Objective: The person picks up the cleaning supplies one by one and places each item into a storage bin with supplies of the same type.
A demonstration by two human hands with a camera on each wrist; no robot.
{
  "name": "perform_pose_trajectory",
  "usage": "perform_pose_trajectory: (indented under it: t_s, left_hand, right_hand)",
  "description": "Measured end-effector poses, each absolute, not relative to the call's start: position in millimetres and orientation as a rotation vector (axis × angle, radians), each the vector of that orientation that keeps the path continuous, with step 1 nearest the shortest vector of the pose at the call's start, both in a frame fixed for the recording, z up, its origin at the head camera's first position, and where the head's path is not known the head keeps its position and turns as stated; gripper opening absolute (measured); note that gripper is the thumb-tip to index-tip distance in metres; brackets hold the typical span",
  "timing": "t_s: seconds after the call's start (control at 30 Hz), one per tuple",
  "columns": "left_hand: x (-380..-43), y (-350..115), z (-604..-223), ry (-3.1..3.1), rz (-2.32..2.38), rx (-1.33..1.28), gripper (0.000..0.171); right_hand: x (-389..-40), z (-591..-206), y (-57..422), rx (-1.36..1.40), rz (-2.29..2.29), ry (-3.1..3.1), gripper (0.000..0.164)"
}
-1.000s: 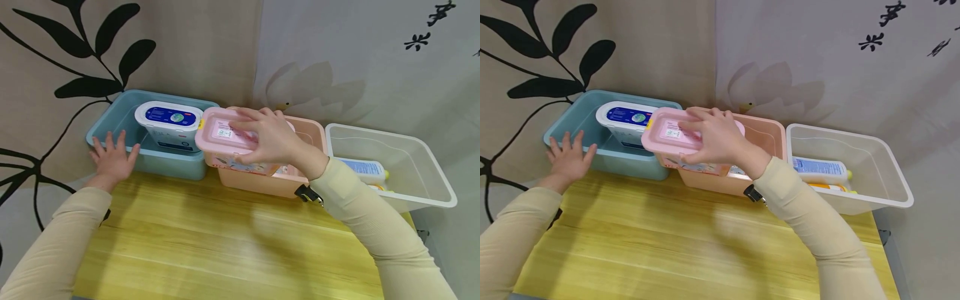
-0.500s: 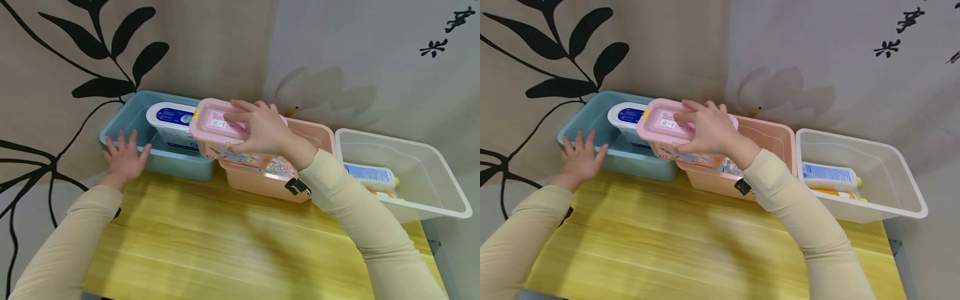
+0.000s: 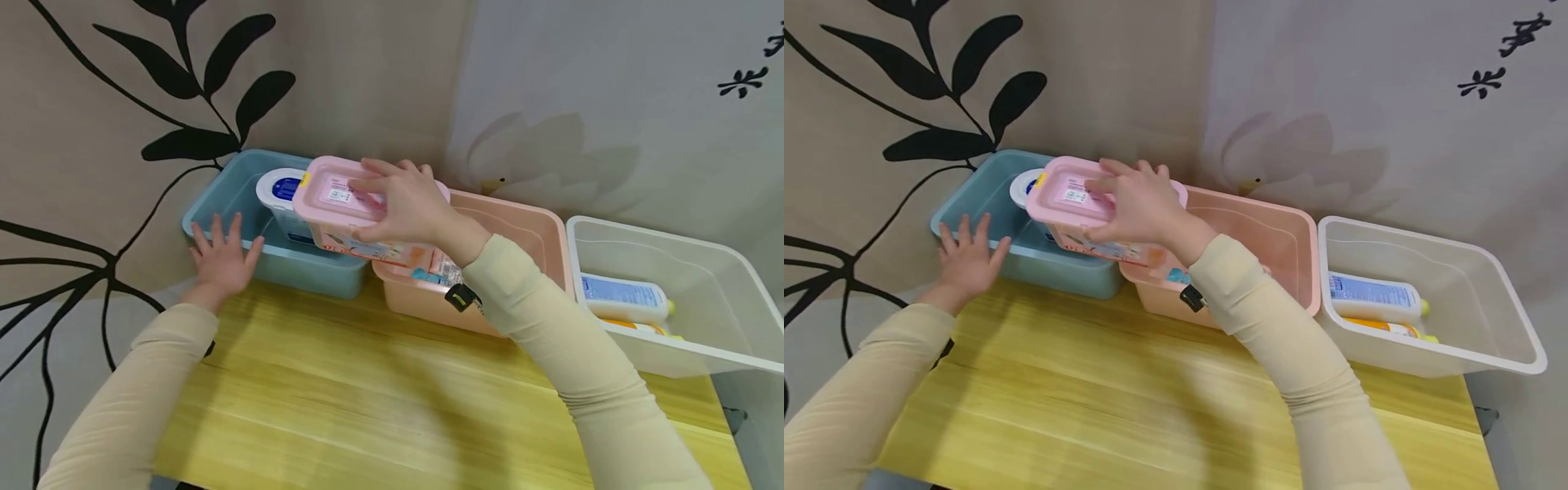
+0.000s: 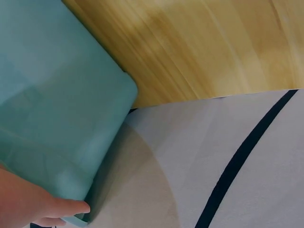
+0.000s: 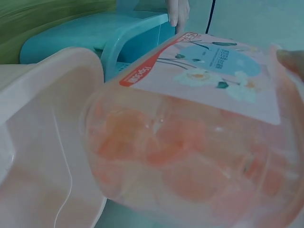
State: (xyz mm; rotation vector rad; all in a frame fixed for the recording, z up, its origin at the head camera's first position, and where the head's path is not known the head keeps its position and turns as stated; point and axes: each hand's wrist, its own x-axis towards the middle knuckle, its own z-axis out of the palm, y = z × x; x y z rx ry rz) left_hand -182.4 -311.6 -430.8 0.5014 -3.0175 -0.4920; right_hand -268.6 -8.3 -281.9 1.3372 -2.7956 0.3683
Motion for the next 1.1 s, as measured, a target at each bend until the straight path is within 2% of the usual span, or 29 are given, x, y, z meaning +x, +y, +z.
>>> perform_pose_trajectory:
  t_s: [1.1]
  left_hand:
    - [-175, -289, -425, -3.029, -0.496, 0.549, 0.076]
  right_hand:
    - [-278, -298, -75, 1.372, 0.353, -2.81, 0.068]
